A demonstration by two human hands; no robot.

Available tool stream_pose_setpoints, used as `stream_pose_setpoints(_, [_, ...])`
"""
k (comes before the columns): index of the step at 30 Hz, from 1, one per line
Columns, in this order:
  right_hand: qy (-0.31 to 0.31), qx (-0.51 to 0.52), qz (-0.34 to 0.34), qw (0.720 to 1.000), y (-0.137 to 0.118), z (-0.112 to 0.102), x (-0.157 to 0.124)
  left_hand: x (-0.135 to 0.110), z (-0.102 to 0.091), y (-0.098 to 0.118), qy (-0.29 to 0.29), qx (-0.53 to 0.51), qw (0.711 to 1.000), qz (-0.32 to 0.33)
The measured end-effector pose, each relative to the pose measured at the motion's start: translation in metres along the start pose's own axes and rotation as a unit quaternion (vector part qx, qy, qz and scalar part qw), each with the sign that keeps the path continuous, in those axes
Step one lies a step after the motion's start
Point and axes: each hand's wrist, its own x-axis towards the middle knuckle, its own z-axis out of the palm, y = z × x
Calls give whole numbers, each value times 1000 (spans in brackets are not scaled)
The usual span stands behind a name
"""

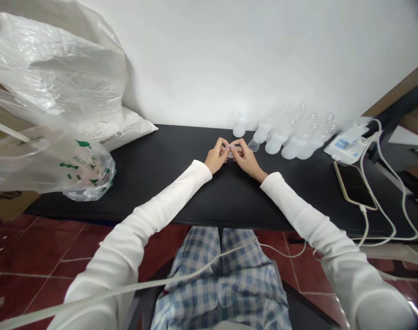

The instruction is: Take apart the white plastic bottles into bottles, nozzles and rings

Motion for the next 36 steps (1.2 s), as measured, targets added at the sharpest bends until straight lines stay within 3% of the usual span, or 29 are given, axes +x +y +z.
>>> stream_pose_setpoints(5, [9, -68, -14, 998, -5, -2, -3, -1, -1, 1, -1, 42, 999, 27])
stream_pose_setpoints(8, [0, -58, -6, 998, -7, -2, -3, -1, 0, -3, 11, 57, 997, 45])
stream_pose_setpoints(12, [-16, 64, 15, 998, -3, -3, -1, 4, 0, -11, -9, -30, 999, 20])
stream_pose_setpoints(15, [-29, 175, 38, 983, 2, -6, 2, 12, -4, -17, -17, -123, 992, -2])
stream_pose_setpoints(18, [-21, 222, 77, 972, 4, -7, 5, 19, -8, -20, -7, -148, 989, 0])
stream_pose_setpoints(22, [-40, 163, 67, 984, 1, -6, 5, 20, -10, -19, -1, -143, 990, 19])
stream_pose_setpoints(26, [12, 125, 35, 991, -3, -4, 3, 17, -10, -17, 24, -153, 988, -4])
stream_pose_setpoints(31, [44, 113, 19, 992, -4, -2, 3, 13, -13, -11, -10, -220, 973, -71])
stream_pose_setpoints(36, [61, 84, 10, 995, 0, -5, 3, 13, -11, -11, -22, -228, 972, -51])
